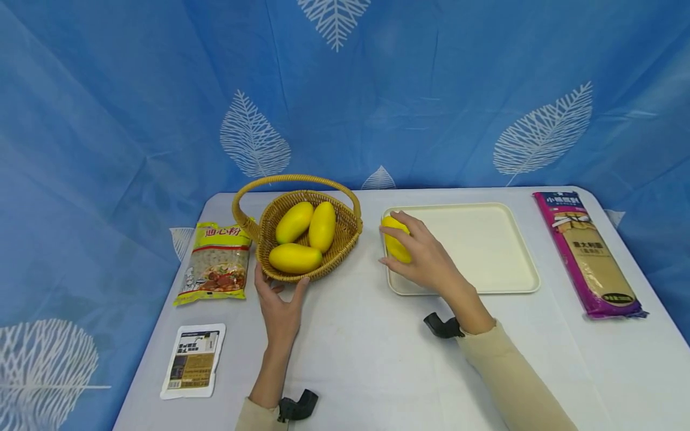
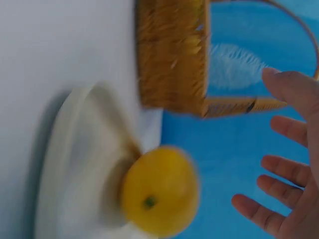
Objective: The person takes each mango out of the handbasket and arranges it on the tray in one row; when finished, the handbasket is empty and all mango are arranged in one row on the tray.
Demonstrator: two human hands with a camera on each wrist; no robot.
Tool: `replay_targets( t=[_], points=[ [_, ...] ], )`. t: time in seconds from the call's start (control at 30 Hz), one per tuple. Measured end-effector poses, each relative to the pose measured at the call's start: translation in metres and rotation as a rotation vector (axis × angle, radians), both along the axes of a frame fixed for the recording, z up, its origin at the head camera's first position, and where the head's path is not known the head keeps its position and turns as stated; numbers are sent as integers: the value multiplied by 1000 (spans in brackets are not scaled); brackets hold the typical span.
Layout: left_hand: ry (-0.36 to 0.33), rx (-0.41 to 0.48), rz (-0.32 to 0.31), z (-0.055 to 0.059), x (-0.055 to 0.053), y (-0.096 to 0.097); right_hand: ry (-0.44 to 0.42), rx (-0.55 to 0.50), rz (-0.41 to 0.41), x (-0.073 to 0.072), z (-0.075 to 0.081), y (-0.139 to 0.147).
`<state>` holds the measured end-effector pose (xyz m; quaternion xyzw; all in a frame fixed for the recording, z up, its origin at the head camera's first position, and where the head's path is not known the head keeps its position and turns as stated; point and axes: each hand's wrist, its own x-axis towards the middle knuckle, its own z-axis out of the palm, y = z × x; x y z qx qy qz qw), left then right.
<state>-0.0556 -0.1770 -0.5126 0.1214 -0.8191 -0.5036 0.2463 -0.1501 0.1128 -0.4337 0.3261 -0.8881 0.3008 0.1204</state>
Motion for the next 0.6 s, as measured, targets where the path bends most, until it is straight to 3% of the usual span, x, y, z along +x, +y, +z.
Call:
replay_targets(
  t=[0.17, 0.3, 0.6],
  points=[
    [-10, 6, 1, 0, 0, 0, 51, -32, 115, 9, 14, -23],
    [-15, 8, -2, 0, 0, 0, 27, -32, 162, 11, 18, -39],
    [14, -2, -14, 0, 1, -1, -38, -55, 224, -3, 12, -77]
  ],
)
